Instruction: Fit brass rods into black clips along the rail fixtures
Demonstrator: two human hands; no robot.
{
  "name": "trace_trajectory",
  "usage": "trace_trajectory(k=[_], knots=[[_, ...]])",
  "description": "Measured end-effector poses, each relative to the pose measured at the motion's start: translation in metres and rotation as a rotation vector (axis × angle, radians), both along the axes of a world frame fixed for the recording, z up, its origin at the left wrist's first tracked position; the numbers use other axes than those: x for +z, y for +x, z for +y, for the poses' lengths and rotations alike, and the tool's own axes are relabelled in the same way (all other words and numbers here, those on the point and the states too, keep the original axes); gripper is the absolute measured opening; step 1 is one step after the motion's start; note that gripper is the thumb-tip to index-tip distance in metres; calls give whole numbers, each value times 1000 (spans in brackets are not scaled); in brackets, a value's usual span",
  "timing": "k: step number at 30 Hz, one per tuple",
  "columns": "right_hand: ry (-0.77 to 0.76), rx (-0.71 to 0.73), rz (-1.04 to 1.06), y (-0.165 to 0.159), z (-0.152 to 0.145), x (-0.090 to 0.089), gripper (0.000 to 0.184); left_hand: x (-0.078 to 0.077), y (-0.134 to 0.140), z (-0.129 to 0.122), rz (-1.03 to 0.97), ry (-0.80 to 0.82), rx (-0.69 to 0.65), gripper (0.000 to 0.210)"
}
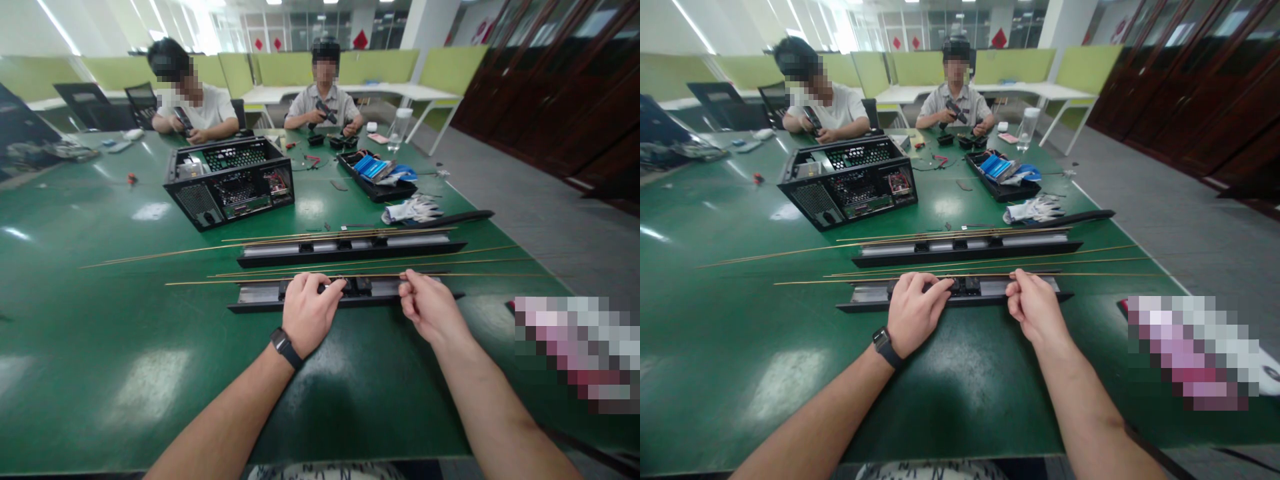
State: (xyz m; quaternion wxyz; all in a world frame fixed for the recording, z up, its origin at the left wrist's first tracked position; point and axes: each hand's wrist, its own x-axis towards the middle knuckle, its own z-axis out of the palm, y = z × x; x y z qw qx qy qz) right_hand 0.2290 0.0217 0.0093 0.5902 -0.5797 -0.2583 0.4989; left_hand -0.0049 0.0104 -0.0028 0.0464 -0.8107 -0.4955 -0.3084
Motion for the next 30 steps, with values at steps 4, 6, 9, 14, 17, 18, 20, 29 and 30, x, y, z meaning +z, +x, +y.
trace_trajectory(k=[4,6,9,14,17,18,20,29,30], knots=[[0,-4,7,0,0,0,14,0,0,0,5,-6,-3,26],[1,5,7,0,0,0,15,1,0,0,8,-10,-1,26],[2,10,-1,0,0,0,14,1,0,0,9,-12,3,26],[22,-32,24,1,2,-3,13,1,0,0,6,-12,-2,26],[15,-24,15,1,1,-4,15,1,0,0,6,-12,-1,25],[12,-18,8,1,1,-4,16,1,0,0,8,-13,-1,25],[11,0,-3,1,0,-3,21,1,0,0,9,-9,1,25],[10,-6,5,1,0,-1,24,0,-1,0,1,18,-5,26],[11,-20,10,1,0,-1,23,0,-1,0,0,17,-5,26]])
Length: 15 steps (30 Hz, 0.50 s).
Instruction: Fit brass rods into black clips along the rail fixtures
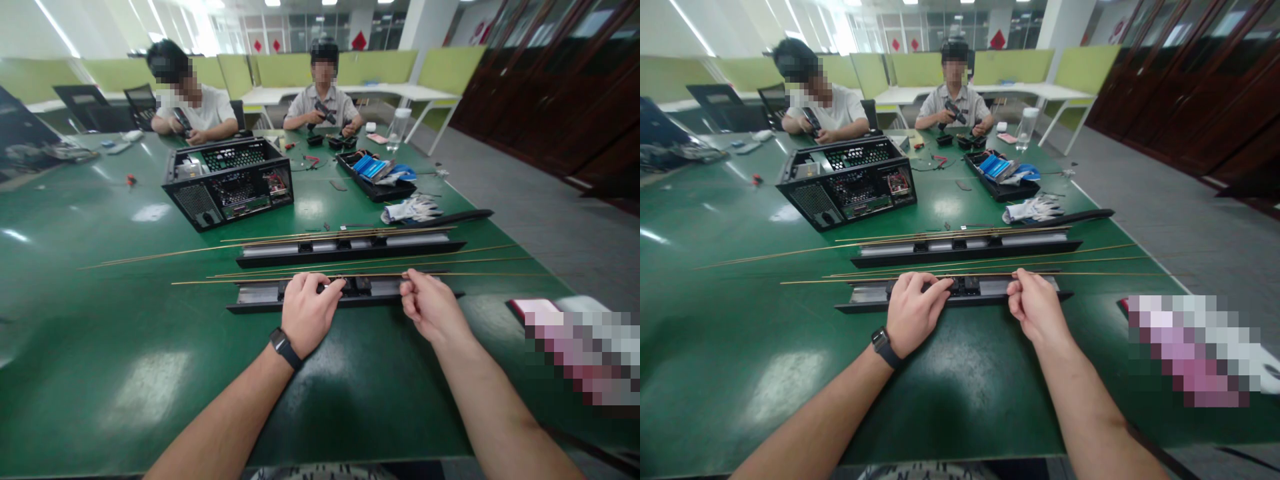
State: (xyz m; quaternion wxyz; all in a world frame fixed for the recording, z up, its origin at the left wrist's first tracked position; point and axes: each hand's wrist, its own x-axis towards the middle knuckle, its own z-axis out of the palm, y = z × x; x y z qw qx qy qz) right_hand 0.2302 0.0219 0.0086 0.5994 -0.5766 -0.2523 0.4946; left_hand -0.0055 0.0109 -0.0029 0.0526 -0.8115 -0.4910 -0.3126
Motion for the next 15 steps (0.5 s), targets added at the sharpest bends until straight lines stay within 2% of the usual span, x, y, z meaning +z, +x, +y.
trace_trajectory(k=[4,11,15], knots=[[-4,-6,4,0,0,0,20,0,0,0,-1,-15,-6,26],[-14,55,-30,-2,-1,2,32,0,0,0,-8,-19,-5,25],[-18,65,-38,-1,-1,0,31,2,0,0,-3,-16,-3,25]])
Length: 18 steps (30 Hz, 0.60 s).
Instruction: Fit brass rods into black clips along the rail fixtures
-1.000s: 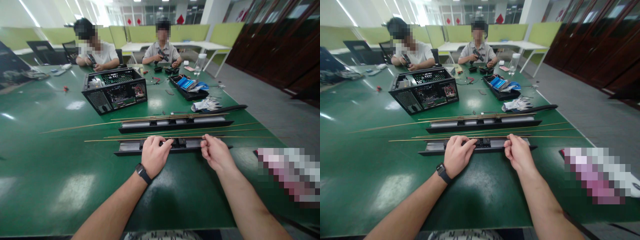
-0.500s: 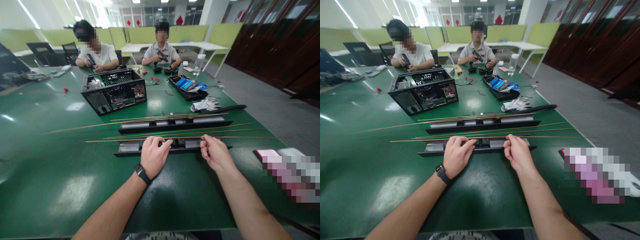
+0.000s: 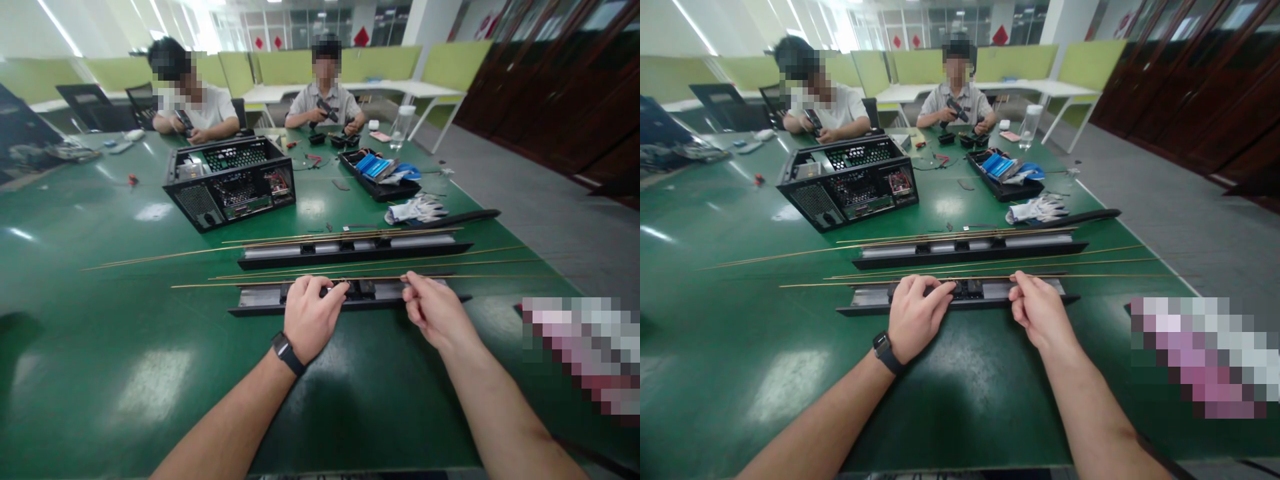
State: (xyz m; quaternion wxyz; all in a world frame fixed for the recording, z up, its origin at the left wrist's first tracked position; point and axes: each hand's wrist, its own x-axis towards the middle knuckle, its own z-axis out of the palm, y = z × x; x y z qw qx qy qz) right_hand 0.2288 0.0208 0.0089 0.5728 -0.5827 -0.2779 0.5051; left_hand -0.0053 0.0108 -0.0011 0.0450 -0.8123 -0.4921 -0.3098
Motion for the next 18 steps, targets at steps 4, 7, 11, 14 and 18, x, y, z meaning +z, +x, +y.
trace_trajectory(k=[4,7,11,14,18], knots=[[11,-44,9,1,1,-3,29,1,0,0,-1,-12,7,25],[3,-80,15,2,1,-4,28,1,1,0,1,-30,8,25],[-8,-78,24,2,1,-2,27,1,1,0,-1,-39,6,25],[-20,-70,32,1,1,-1,28,1,1,0,-3,-43,12,25],[-16,-58,18,1,1,0,30,2,1,0,0,-50,13,25]])
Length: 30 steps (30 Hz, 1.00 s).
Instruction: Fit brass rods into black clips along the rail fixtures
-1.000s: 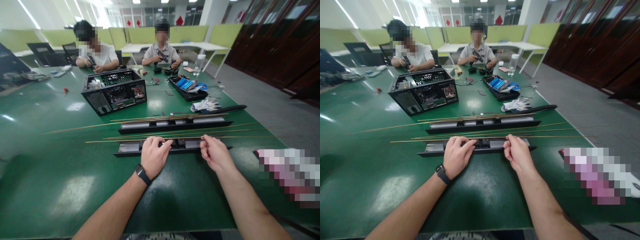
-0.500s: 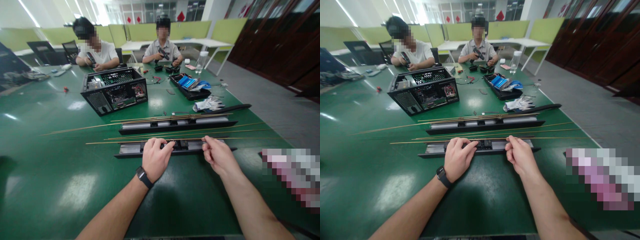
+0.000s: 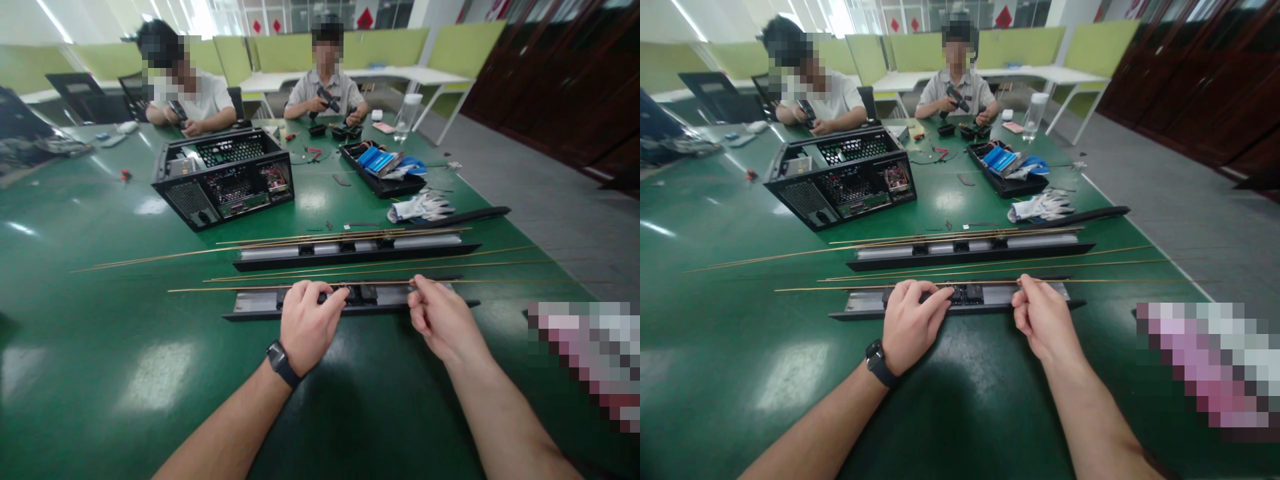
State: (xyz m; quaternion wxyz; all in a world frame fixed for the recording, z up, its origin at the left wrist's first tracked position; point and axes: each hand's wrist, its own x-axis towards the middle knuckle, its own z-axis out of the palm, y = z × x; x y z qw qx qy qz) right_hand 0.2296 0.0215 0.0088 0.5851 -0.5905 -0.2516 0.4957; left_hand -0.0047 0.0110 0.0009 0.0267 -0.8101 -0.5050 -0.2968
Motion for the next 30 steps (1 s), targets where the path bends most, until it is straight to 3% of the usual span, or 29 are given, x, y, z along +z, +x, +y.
trace_trajectory(k=[15,24,30], knots=[[34,-29,40,1,0,-4,25,-3,0,-1,3,-2,5,28],[2,53,0,1,-1,-2,29,-3,-1,0,1,20,-4,27],[25,11,24,2,-1,-5,24,-2,-1,0,5,24,-2,27]])
